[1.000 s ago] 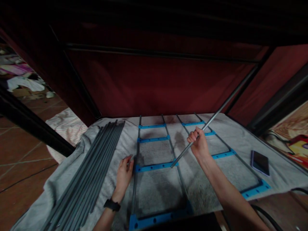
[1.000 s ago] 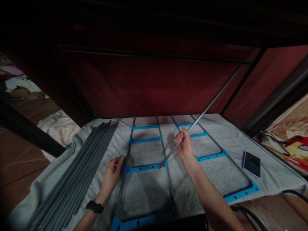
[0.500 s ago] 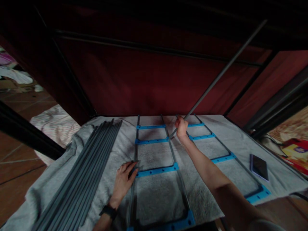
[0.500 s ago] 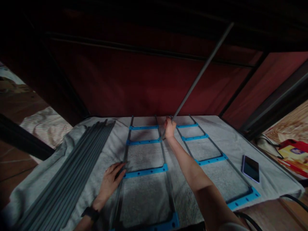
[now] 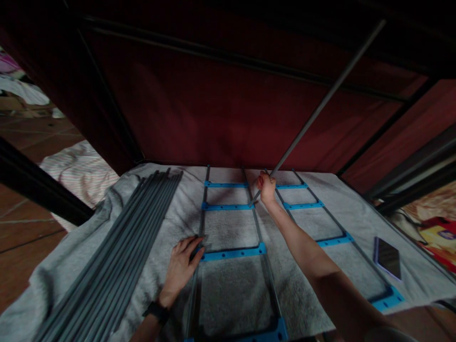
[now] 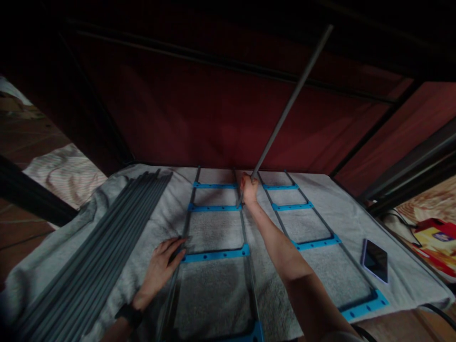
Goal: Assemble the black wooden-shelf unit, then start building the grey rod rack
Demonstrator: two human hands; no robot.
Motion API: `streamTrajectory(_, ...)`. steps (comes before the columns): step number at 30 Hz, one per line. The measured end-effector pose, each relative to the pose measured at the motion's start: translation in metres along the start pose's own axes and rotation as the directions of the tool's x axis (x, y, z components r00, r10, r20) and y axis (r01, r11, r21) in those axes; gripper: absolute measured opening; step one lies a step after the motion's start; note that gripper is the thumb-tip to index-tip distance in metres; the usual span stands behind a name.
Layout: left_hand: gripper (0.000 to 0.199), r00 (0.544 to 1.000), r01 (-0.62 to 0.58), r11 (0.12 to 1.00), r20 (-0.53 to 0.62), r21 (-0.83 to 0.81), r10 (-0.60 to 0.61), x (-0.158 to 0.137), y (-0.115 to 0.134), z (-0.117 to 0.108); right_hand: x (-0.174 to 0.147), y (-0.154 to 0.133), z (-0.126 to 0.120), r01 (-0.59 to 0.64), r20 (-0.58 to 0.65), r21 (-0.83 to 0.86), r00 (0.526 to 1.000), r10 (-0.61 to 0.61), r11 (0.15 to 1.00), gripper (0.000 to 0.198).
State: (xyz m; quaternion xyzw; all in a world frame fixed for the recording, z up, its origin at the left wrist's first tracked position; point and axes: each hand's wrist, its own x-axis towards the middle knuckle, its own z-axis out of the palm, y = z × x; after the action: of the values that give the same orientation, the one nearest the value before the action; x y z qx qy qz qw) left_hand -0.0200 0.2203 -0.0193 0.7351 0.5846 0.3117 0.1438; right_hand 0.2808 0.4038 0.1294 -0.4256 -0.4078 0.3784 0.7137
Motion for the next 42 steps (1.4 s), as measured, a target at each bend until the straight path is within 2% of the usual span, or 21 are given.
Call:
streamTrajectory(6,0.036,1.000,0.008,1.000,-0.011,-0.006,-0.008,0.000,0.001,0.000,-0.004,-0.001,0.002,-0.025,0.057,-0.020,0.998,0.026,0.999,0.051)
streamTrajectory(19,0.037,1.000,0.018,1.000,-0.006,0.000,-0.018,0.002,0.002,0.000,-0.004,-0.002,-0.010,-0.062,0.151,0.035,0.987,0.056,0.997,0.054)
streamTrajectory(31,0.039,1.000,-0.010,1.000,-0.014,0.016,0.011,0.000,-0.006,0.004,0.006,-0.005,0.003,-0.154,0.241,0.040,0.960,0.140,0.987,0.052)
streamTrajectory(42,0.041,1.000,0.004,0.999,0.021,0.037,-0.005,-0.001,-0.007,0.003,0.012,0.001,-0.001,-0.204,0.338,0.054,0.925,0.175,0.977,0.048)
